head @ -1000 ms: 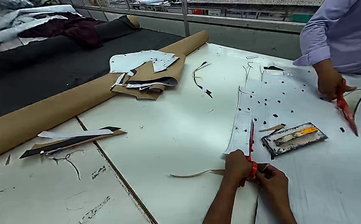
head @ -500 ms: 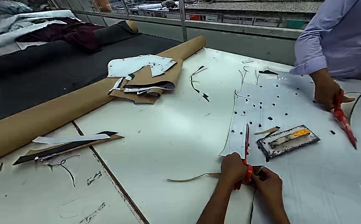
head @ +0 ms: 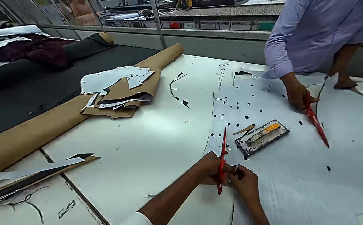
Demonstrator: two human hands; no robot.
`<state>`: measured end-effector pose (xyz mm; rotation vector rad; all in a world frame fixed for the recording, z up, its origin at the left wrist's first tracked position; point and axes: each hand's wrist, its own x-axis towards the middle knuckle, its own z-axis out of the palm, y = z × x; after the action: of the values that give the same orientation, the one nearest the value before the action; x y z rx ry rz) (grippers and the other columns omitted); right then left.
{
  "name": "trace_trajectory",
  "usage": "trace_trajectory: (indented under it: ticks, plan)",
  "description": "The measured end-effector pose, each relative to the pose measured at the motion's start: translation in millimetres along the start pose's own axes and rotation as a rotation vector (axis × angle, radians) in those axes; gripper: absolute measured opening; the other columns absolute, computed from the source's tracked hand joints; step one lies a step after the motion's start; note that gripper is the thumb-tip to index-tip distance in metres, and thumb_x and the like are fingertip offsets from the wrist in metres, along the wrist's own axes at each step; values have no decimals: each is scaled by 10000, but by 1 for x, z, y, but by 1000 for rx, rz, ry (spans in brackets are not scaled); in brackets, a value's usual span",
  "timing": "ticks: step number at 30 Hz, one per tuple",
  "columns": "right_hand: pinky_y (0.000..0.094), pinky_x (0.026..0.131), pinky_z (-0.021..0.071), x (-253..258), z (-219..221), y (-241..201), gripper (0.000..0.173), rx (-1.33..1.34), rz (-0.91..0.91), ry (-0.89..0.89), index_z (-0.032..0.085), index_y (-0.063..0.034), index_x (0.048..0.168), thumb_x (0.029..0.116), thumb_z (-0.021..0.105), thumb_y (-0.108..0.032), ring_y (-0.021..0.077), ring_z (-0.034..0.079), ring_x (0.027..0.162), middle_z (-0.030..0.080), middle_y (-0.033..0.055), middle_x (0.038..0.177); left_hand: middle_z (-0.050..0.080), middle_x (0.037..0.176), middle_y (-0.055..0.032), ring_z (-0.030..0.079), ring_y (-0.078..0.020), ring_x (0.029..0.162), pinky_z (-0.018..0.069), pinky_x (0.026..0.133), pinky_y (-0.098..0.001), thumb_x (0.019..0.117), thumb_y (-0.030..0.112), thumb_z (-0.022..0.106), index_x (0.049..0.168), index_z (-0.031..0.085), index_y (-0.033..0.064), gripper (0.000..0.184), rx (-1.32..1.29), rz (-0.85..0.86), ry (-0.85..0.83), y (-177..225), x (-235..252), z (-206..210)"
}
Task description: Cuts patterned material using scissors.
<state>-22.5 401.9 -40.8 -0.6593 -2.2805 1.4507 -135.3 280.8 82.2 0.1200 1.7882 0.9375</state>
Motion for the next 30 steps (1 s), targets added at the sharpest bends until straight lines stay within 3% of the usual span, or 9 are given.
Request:
trace_trajectory:
  ticks: [4,13,15,17,19,23,26,30]
  plan:
    - [239,522,453,0,-1,-3,126,4,9,-3,715,-74,801,790,765,-189,29,523,520,605,-45,636,697,724,-9,686,-84,613,576,599,-233,1035,167,602,898,612,52,178,-26,-12,-54,10,-9,-1]
    - [293,583,472,0,-3,-11,183,6,52,-42,716,-25,878,832,725,-201,101,556,580,617,29,680,751,826,-52,749,-142,741,619,695,-269,1084,161,480,929,632,52,244,5,-27,-163,31,-15,-15]
    - [373,644,533,0,-2,-11,317,10,55,-48,728,-34,1114,841,714,-195,180,634,645,687,89,772,752,841,-57,749,-150,751,619,704,-276,1084,148,469,942,628,51,234,26,-49,-167,33,-17,-19]
    - [427,692,551,0,0,-12,527,-25,32,-89,628,-117,1394,874,664,-188,233,664,706,719,118,883,757,845,-66,754,-163,755,624,704,-286,1083,144,465,942,642,40,249,45,-64,-163,34,-19,-23]
    - [467,743,555,-2,3,-14,572,-78,-16,-111,566,-186,1485,914,606,-171,274,681,798,715,150,1025,755,844,-65,754,-169,759,627,712,-294,1085,143,453,948,645,39,258,61,-68,-160,33,-20,-24]
    - [454,698,555,-3,4,-19,517,-154,-86,-191,593,-258,1464,965,533,-138,274,678,814,662,159,1170,759,838,-76,757,-177,753,627,704,-297,1080,140,465,958,649,31,246,68,-70,-127,38,-23,-19]
    - [486,747,565,-5,1,-25,458,-179,-114,-300,622,-215,1428,976,564,-172,311,697,872,615,183,1326,752,822,-68,751,-165,744,623,708,-284,1084,149,465,926,646,39,264,75,-77,-114,44,-24,-14]
    - [497,759,569,-7,6,-23,380,-164,-163,-271,670,-184,1346,1001,582,-315,320,698,899,630,172,1306,741,819,-91,741,-171,731,620,695,-281,1088,158,450,942,643,19,280,55,-102,-100,54,-27,-17]
